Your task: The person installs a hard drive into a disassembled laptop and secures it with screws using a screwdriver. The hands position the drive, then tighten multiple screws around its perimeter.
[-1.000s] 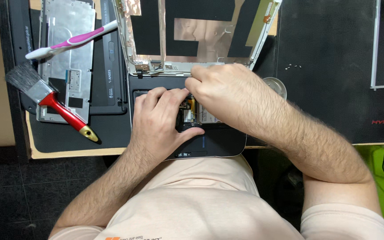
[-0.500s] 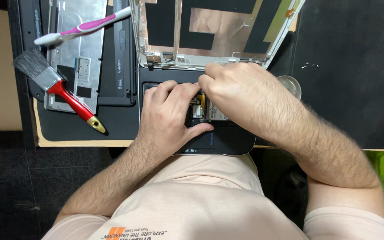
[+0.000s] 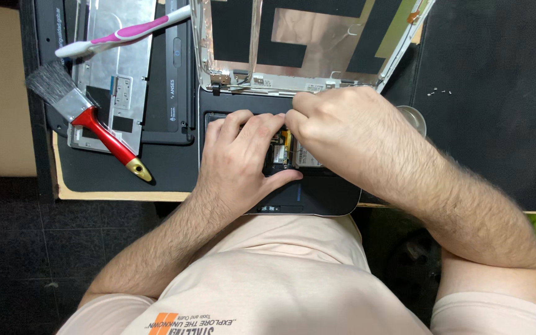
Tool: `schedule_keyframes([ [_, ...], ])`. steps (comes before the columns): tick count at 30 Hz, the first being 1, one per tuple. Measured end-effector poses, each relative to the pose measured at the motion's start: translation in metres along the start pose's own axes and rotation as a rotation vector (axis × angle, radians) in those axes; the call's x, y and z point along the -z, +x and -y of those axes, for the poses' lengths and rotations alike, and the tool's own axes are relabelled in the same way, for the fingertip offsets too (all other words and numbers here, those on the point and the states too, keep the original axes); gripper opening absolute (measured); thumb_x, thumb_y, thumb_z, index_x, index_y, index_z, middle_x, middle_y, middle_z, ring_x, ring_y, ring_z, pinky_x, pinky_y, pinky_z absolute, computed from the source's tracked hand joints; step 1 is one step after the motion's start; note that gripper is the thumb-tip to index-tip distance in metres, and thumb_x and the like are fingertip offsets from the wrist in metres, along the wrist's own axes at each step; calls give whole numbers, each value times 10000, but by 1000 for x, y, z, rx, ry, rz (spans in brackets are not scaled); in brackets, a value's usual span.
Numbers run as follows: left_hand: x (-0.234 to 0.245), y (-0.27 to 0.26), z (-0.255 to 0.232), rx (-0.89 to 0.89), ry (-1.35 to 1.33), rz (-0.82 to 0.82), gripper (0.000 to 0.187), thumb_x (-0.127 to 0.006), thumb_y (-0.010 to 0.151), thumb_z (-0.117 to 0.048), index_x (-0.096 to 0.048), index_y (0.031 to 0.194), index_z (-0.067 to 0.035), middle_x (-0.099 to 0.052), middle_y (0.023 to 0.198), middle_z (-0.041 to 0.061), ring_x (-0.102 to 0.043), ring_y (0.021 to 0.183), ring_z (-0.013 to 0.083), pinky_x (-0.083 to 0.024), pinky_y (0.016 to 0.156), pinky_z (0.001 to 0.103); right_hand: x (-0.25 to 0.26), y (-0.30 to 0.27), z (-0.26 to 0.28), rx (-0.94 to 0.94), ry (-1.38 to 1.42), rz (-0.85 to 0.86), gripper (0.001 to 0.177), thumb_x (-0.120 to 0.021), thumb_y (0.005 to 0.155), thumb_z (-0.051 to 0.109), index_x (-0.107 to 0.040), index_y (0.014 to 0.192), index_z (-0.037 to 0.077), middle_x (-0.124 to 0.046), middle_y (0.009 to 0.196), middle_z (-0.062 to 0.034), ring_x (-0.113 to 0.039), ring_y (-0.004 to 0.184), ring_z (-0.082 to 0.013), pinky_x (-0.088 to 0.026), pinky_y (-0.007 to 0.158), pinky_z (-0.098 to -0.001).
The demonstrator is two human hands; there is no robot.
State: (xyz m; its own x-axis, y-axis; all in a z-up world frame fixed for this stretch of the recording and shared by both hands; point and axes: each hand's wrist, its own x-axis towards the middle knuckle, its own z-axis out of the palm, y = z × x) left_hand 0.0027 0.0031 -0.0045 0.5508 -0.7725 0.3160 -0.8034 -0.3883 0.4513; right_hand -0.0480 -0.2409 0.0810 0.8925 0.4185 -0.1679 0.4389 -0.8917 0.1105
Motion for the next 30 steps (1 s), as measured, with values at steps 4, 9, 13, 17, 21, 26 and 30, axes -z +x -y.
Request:
schedule_keyframes([
  [4, 0, -1, 0, -5, 0, -3, 1056, -1098, 866, -771, -692, 1585, -113, -799, 1454, 34, -671, 1309, 342, -511, 1055, 518, 3, 10, 2, -29, 31, 99, 173, -827, 1062, 112, -715, 948, 178, -741, 840, 29, -803, 737, -312, -652, 541, -517],
  [9, -1, -3, 1, -11, 16, -13, 1048, -1084, 879, -767, -701, 1590, -99, -804, 1460, 56, -670, 1327, 348, -529, 1062, 525, 17, 12, 3, -167, 125, 49, 173, -674, 1135, 238, -689, 1014, 116, -767, 913, -82, -797, 628, -462, -604, 475, -638],
  [13, -3, -3, 2, 2, 24, 3, 1113, -1153, 793, -752, -695, 1589, -124, -792, 1456, 24, -661, 1326, 338, -529, 1027, 528, 9, 3, -4, -10, 56, 85, 204, -802, 1013, 12, -664, 1040, 160, -637, 1029, -32, -776, 730, -310, -663, 544, -507],
  [17, -3, -2, 2, 2, 1, -6, 1045, -1095, 855, -762, -700, 1570, -111, -800, 1449, 20, -672, 1314, 344, -519, 1038, 525, 2, 3, 2, -25, -15, 20, 192, -832, 1039, 93, -679, 973, 189, -672, 920, 3, -766, 715, -292, -628, 535, -490],
  [21, -2, 0, 0, 6, -1, -4, 1048, -1133, 817, -719, -694, 1561, -125, -796, 1438, 6, -662, 1307, 336, -520, 1032, 516, 4, 8, 15, -85, -132, 84, 177, -838, 1046, 188, -690, 965, 238, -747, 847, 58, -800, 652, -207, -599, 492, -413],
  [26, 1, -1, -1, -7, 0, -9, 1032, -1127, 830, -705, -691, 1545, -102, -792, 1443, 30, -660, 1303, 343, -521, 1045, 526, 4, 7, 10, -67, -37, 50, 196, -845, 1010, 94, -675, 1021, 191, -702, 918, 10, -778, 715, -261, -638, 545, -457],
  [30, -1, 0, 0, -4, 8, 8, 1031, -1127, 818, -700, -688, 1544, -114, -790, 1428, 21, -656, 1294, 340, -517, 1040, 527, -4, 7, 10, -79, 27, 20, 192, -845, 1000, 110, -666, 1025, 175, -660, 942, -18, -772, 706, -293, -622, 509, -501],
])
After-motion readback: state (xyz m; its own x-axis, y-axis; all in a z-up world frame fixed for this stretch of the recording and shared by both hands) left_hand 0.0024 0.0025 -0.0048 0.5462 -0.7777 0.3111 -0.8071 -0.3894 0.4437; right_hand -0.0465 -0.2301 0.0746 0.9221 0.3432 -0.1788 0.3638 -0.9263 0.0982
